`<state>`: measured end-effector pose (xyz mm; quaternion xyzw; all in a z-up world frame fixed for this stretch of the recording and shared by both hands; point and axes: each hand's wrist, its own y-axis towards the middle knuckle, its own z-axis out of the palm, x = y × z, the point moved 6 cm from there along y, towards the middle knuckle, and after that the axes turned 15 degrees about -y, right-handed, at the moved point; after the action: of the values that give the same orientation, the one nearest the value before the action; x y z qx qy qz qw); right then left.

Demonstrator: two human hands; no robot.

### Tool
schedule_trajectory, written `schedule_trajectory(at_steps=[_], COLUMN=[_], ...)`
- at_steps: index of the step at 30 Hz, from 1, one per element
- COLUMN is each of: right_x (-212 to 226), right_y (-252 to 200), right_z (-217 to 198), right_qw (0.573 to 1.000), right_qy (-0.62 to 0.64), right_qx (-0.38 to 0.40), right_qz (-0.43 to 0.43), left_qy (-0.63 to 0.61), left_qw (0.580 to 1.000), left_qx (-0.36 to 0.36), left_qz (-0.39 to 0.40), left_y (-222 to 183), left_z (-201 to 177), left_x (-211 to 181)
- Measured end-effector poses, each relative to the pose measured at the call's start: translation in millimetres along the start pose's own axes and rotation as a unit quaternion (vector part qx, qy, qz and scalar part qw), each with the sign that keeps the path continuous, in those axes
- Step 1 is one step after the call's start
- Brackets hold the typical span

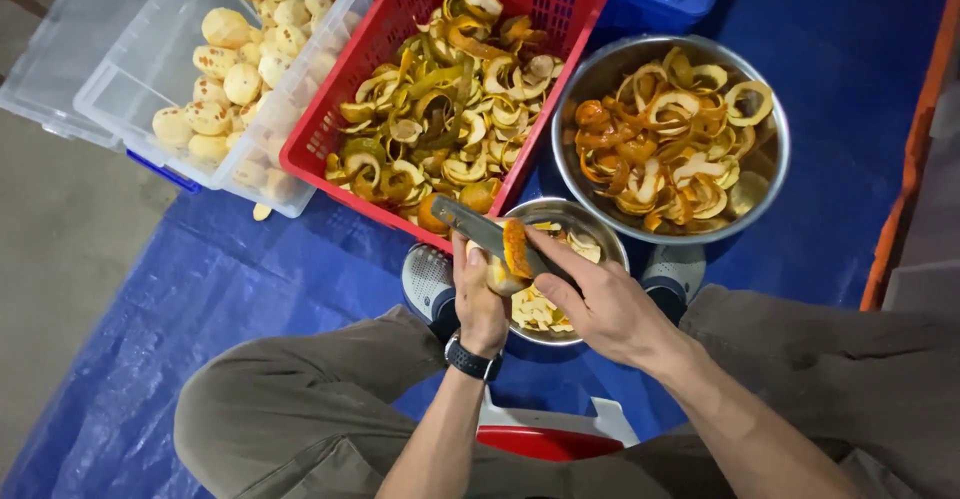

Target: The person peels small round fruits using a knife, removing the skin in continuous strips and placing the peels into a metal bowl. The peeled fruits are set aside in a plastic container while the peels accumulate in the bowl and a red basket.

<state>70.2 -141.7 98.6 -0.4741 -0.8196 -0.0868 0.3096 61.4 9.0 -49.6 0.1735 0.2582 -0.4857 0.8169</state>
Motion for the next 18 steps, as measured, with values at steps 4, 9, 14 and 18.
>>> schedule_trajectory(at_steps=[4, 9, 14, 18], right_x=[6.0, 3.7, -12.2, -9.6], right_y=[5.2, 2.4, -7.2, -11.0], right_z=[-3.0, 2.5, 6.3, 3.0], right_qw=[0.999, 0.995, 0.995, 0.996], right_qy=[-0.045, -0.068, -0.057, -0.042], right_qx=[0.007, 0.064, 0.069, 0.065], right_qz=[-0.005, 0.028, 0.034, 0.042], left_qy=[-0.061, -0.028, -0.034, 0.078], left_qw=[0.984, 0.960, 0.966, 0.986], left_qx=[-0.073, -0.222, -0.244, -0.139], left_qz=[-0.148, -0.170, -0.077, -0.052], left_y=[-3.5, 0.6, 0.7, 3.6], left_z=[15.8, -50.4, -24.6, -15.7], left_x=[-2.4, 34.3, 3.0, -6.7])
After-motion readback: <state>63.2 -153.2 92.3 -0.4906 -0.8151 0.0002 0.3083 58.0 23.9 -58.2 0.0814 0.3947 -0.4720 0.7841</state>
